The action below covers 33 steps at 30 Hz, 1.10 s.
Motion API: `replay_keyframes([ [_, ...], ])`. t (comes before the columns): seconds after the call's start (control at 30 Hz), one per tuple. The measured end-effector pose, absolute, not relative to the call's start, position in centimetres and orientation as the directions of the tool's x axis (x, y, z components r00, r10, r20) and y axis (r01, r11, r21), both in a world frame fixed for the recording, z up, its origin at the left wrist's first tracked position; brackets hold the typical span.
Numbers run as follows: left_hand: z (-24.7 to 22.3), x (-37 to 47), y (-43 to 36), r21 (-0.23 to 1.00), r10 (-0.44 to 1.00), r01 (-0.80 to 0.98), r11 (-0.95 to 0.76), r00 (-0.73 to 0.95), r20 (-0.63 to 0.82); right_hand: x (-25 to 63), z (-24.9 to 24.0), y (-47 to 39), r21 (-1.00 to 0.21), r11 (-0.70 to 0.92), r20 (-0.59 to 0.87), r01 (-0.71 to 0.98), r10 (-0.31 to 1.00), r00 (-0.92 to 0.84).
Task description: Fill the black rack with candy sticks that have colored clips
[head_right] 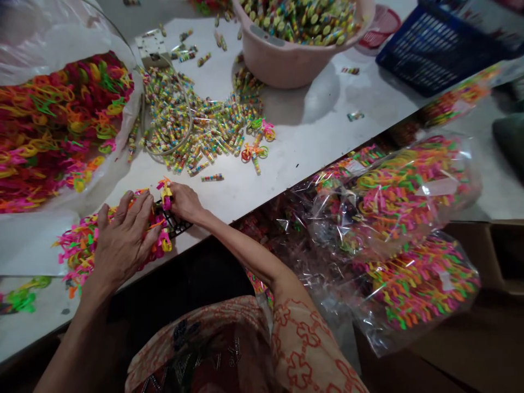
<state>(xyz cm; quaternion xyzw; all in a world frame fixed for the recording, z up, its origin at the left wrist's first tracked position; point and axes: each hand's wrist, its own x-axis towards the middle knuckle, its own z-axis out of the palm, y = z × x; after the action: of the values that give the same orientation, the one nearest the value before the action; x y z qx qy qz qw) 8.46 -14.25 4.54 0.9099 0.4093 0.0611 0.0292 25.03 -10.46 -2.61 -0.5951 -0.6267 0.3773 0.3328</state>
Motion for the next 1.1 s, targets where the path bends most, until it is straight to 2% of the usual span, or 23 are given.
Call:
replay_keyframes([
  [0.1,4.7,8.5,-14.2,0.137,0.752,0.741,-0.658,0.658,0.051,24.9,-2.1,-10.5,-0.749,0.039,-0.095,0.662,0.982,-0.166],
  [0.17,4.8,8.4,-14.1,0.157,0.747,0.733,-0.661,0.664,0.047,24.0,-1.4,-10.5,-0.694,0.088,-0.098,0.715,0.972,-0.215],
  [0.37,4.7,8.1,-13.9,0.187,0.735,0.715,-0.674,0.674,0.072,24.9,1.1,-10.5,-0.649,0.056,-0.152,0.759,0.968,-0.201],
  [0.43,4.6,8.0,-13.9,0.193,0.733,0.711,-0.676,0.674,0.086,28.7,2.2,-10.9,-0.62,-0.009,-0.134,0.785,0.986,-0.095],
  [0.53,4.5,8.0,-14.0,0.193,0.735,0.712,-0.675,0.671,0.1,36.2,3.3,-12.0,-0.515,-0.24,-0.105,0.823,0.97,0.218],
  [0.6,4.5,8.0,-14.1,0.183,0.734,0.712,-0.678,0.673,0.098,40.2,3.3,-12.5,-0.389,-0.463,-0.146,0.796,0.884,0.443],
  [0.67,4.5,8.0,-14.1,0.172,0.733,0.714,-0.678,0.673,0.097,42.3,2.5,-13.0,-0.306,-0.568,-0.187,0.764,0.823,0.537],
  [0.7,4.5,8.0,-14.1,0.168,0.735,0.716,-0.677,0.671,0.099,42.6,1.9,-13.3,-0.319,-0.58,-0.201,0.75,0.814,0.544],
  [0.77,4.6,8.0,-14.2,0.167,0.739,0.721,-0.673,0.666,0.101,42.0,0.7,-13.9,-0.479,-0.544,-0.203,0.689,0.832,0.516],
  [0.83,4.6,8.0,-14.1,0.161,0.743,0.726,-0.668,0.663,0.092,40.2,-0.5,-14.8,-0.702,-0.492,-0.205,0.515,0.832,0.515],
  [0.9,4.6,8.1,-14.1,0.151,0.745,0.731,-0.665,0.663,0.076,37.8,-1.3,-15.9,-0.864,-0.412,-0.239,0.289,0.841,0.485],
  [1.0,4.7,8.1,-14.0,0.14,0.749,0.738,-0.66,0.66,0.057,34.2,-1.6,-17.2,-0.953,-0.301,-0.282,0.015,0.908,0.308],
  [1.1,4.9,8.2,-14.0,0.141,0.759,0.748,-0.648,0.65,0.042,31.1,-1.5,-17.9,-0.955,-0.268,-0.285,-0.127,0.948,0.143],
])
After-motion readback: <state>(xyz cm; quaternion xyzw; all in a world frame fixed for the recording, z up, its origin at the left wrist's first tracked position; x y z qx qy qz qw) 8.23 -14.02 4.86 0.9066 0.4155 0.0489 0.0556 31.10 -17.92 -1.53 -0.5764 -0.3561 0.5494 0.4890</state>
